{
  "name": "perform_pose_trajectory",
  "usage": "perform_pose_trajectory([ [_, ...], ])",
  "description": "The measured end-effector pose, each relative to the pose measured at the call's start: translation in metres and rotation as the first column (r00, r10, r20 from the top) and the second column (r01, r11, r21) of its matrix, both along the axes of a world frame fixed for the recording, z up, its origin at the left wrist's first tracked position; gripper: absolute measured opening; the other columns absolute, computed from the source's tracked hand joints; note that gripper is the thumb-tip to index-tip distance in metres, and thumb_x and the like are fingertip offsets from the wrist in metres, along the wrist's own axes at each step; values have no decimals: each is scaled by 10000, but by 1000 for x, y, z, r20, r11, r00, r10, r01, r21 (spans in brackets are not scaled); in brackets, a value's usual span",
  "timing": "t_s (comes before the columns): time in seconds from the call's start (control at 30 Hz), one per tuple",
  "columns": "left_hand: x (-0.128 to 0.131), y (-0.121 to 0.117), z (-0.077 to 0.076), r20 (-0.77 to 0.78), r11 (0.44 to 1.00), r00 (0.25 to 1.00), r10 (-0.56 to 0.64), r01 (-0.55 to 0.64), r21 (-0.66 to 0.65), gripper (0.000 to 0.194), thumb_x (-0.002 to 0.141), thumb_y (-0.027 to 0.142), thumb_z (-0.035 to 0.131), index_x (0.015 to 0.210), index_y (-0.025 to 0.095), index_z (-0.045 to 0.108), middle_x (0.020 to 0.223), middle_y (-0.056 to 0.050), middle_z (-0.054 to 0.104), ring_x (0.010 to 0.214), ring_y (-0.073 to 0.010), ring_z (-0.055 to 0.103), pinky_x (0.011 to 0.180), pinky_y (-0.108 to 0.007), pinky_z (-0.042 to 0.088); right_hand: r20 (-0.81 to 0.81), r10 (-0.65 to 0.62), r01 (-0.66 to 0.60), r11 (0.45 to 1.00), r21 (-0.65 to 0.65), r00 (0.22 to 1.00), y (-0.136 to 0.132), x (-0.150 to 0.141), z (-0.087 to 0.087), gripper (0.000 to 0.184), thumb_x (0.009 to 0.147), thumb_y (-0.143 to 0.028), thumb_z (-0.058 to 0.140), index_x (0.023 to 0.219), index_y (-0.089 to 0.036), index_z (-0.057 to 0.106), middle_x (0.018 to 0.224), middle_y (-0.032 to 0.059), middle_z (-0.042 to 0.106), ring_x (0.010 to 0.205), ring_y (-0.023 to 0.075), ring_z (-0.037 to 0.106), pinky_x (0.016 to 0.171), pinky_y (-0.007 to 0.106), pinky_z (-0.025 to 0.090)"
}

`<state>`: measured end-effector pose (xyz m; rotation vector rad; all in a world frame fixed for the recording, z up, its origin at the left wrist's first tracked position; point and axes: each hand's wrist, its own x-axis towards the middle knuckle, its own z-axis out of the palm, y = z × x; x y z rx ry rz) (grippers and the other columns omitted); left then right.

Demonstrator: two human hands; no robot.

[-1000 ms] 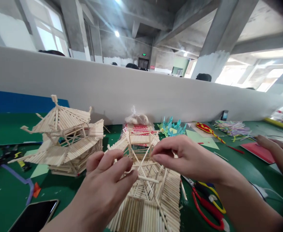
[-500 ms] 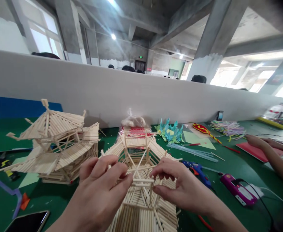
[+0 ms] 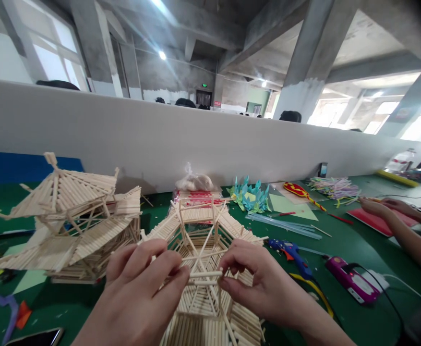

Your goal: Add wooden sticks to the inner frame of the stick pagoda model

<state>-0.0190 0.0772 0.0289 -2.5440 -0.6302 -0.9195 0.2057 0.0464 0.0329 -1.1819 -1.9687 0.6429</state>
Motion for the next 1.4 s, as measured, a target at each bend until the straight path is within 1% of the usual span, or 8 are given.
perform_pose_trajectory([
  [0.1, 0, 1, -1, -14, 1000, 1000, -8, 8, -1, 186, 797, 79, 448, 927, 138, 567, 933, -65, 496, 930, -283, 413, 780, -451, 277, -7, -4, 4, 1000, -2, 1000, 1, 0, 0, 63, 705, -120, 588, 731, -178, 595, 690, -20, 548, 656, 95, 492, 586, 214, 394],
  [0.33, -4, 4, -8, -36, 1000, 999, 2, -2, -9, 206, 779, 82, 462, 948, 146, 560, 961, -62, 475, 946, -295, 409, 784, -459, 277, 13, 1, -1, 1000, 19, 1000, 1, 2, 1, 98, 685, -92, 595, 742, -171, 604, 697, -19, 551, 669, 95, 497, 599, 222, 391],
  [0.63, -2, 4, -5, -7, 1000, 1000, 0, 0, 3, 173, 776, 83, 471, 903, 156, 562, 910, -48, 504, 913, -268, 431, 750, -415, 286, -9, -3, 3, 1000, 9, 1000, 2, 0, 2, 71, 690, -104, 589, 721, -167, 599, 686, -19, 549, 660, 92, 495, 593, 219, 393],
  [0.77, -1, 5, -5, 4, 1000, 1000, 1, -1, 7, 182, 772, 83, 481, 909, 161, 573, 893, -52, 533, 923, -273, 438, 761, -419, 286, -15, 3, -3, 1000, -1, 1000, 3, 1, 0, 70, 695, -109, 590, 725, -172, 597, 693, -20, 554, 658, 92, 494, 593, 220, 394],
  [0.97, 0, 4, -2, -4, 1000, 1000, 14, -14, -8, 171, 792, 91, 463, 897, 183, 561, 866, -32, 545, 913, -253, 432, 768, -410, 282, 5, 2, -2, 1000, -7, 1000, 2, 3, 0, 84, 699, -109, 592, 747, -178, 604, 707, -21, 554, 673, 95, 498, 604, 226, 395],
  [1.07, 0, 4, -3, 7, 1000, 1000, 24, -24, -20, 158, 790, 100, 471, 887, 182, 565, 875, -36, 548, 910, -255, 437, 770, -417, 286, 5, 6, -6, 1000, -5, 1000, 2, 3, 1, 82, 695, -109, 596, 744, -175, 604, 697, -22, 553, 665, 93, 496, 603, 225, 394],
  [1.2, 0, 4, -5, 37, 999, 999, 26, -25, -26, 162, 801, 112, 484, 887, 211, 579, 858, -12, 576, 905, -238, 456, 779, -400, 289, 3, 6, -6, 1000, 4, 1000, 3, 3, 1, 72, 697, -107, 591, 729, -171, 597, 696, -19, 555, 668, 94, 502, 610, 229, 395],
  [1.4, 0, 4, -5, 52, 999, 998, 31, -29, -45, 161, 779, 130, 493, 877, 223, 580, 841, -8, 597, 908, -235, 465, 782, -391, 289, 8, 6, -7, 1000, 9, 1000, 2, 3, -1, 71, 694, -115, 591, 725, -179, 594, 692, -21, 555, 670, 100, 505, 607, 233, 397],
])
